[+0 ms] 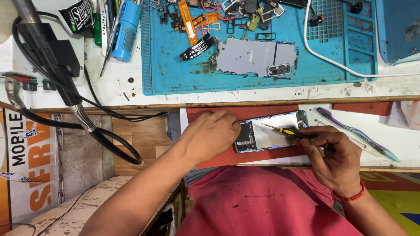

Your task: The person uses a thin metal tool to pry the screen off a mobile phone, removes the internal components, and uses a screwdriver to work on the motherboard and internal chassis.

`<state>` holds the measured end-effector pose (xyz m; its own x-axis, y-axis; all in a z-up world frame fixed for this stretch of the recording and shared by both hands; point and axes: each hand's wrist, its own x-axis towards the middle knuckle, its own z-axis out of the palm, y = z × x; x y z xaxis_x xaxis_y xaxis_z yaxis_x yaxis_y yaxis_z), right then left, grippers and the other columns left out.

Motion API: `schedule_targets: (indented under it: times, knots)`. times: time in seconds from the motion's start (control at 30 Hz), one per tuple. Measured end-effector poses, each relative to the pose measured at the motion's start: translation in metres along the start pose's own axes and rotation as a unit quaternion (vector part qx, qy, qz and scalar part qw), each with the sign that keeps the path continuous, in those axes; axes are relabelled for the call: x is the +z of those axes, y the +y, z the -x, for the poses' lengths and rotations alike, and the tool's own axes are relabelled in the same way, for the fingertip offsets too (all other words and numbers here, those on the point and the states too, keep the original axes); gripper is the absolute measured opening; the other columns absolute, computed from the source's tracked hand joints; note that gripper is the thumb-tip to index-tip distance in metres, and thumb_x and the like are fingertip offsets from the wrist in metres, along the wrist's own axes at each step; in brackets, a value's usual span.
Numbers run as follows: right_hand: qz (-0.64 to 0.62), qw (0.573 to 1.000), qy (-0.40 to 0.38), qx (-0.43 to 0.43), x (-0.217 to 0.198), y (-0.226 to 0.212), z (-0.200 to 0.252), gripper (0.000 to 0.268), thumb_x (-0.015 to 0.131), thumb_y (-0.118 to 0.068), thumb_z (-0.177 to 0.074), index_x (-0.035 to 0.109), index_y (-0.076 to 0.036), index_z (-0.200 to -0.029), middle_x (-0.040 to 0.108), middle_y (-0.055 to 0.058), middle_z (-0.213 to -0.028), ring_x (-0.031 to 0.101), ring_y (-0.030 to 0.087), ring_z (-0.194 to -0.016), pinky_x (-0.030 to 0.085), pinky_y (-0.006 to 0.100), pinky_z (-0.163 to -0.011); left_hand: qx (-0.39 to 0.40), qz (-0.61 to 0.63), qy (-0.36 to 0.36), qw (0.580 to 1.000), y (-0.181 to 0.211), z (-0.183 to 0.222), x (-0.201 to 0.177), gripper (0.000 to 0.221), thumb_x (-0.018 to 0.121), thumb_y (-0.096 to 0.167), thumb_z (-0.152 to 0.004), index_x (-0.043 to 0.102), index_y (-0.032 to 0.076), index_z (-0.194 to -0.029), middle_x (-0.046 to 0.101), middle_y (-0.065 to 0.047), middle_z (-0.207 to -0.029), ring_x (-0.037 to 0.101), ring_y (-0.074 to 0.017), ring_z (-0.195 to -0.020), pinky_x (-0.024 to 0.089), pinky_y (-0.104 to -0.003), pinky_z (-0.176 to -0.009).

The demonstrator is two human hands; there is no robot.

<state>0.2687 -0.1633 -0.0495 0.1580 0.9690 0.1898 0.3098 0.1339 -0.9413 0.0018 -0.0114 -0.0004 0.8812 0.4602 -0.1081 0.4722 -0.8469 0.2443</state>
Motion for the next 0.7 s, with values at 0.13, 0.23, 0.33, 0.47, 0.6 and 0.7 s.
schedule_targets:
  times: [0.13, 0.23, 0.33, 0.47, 0.6, 0.7]
  knots:
    - [0.031, 0.999, -0.002, -0.009, 0.0, -0.003, -0.001, 0.019, 0.061, 0.011, -0.097, 0.047, 0.0, -0.103, 0.069, 0.022, -0.117, 0.076, 0.024, -0.099, 0.062, 0.028, -0.078, 0.029, -0.053, 0.031, 0.998, 0.004, 0.003, 0.005, 0.008, 0.062, 0.011, -0.082, 0.068, 0.007, -0.08, 0.067, -0.007, -0.087, 0.068, -0.0232, -0.091, 0.057, -0.036, -0.061]
    - [0.049, 0.999, 0.001, -0.018, 0.0, -0.004, -0.001, 0.02, 0.063, 0.01, -0.097, 0.047, 0.0, -0.102, 0.069, 0.022, -0.116, 0.076, 0.023, -0.098, 0.062, 0.027, -0.076, 0.038, -0.048, 0.06, 0.996, 0.003, 0.003, 0.008, 0.008, 0.062, 0.012, -0.082, 0.067, 0.007, -0.08, 0.066, -0.007, -0.085, 0.068, -0.0226, -0.088, 0.057, -0.035, -0.059]
    - [0.095, 0.995, 0.006, -0.026, 0.0, -0.006, -0.001, 0.021, 0.066, 0.008, -0.095, 0.048, 0.0, -0.101, 0.072, 0.021, -0.113, 0.077, 0.02, -0.094, 0.059, 0.024, -0.07, 0.045, -0.03, 0.063, 0.996, -0.002, 0.001, 0.009, 0.009, 0.062, 0.012, -0.084, 0.067, 0.006, -0.08, 0.066, -0.007, -0.085, 0.068, -0.023, -0.086, 0.056, -0.036, -0.059]
    - [0.112, 0.993, 0.014, -0.033, 0.0, -0.007, -0.001, 0.023, 0.069, 0.007, -0.094, 0.048, -0.001, -0.1, 0.073, 0.02, -0.111, 0.075, 0.019, -0.092, 0.057, 0.025, -0.071, 0.073, -0.04, 0.05, 0.995, -0.006, -0.003, 0.011, 0.01, 0.061, 0.012, -0.085, 0.067, 0.006, -0.082, 0.066, -0.008, -0.085, 0.067, -0.0237, -0.087, 0.056, -0.038, -0.06]
    - [0.127, 0.99, 0.026, -0.05, 0.001, -0.007, 0.0, 0.025, 0.071, 0.006, -0.092, 0.048, -0.002, -0.099, 0.073, 0.02, -0.109, 0.074, 0.019, -0.092, 0.056, 0.027, -0.071, 0.117, -0.031, 0.052, 0.991, -0.012, -0.005, 0.009, 0.01, 0.062, 0.014, -0.083, 0.067, 0.006, -0.078, 0.066, -0.006, -0.084, 0.067, -0.0243, -0.088, 0.056, -0.039, -0.061]
    - [0.117, 0.991, 0.02, -0.055, 0.0, -0.008, 0.0, 0.026, 0.071, 0.007, -0.093, 0.047, -0.002, -0.1, 0.073, 0.02, -0.11, 0.075, 0.02, -0.094, 0.058, 0.028, -0.074, 0.155, -0.035, 0.025, 0.987, -0.018, -0.007, 0.005, 0.009, 0.063, 0.013, -0.081, 0.067, 0.007, -0.076, 0.066, -0.005, -0.084, 0.067, -0.0239, -0.087, 0.056, -0.038, -0.061]
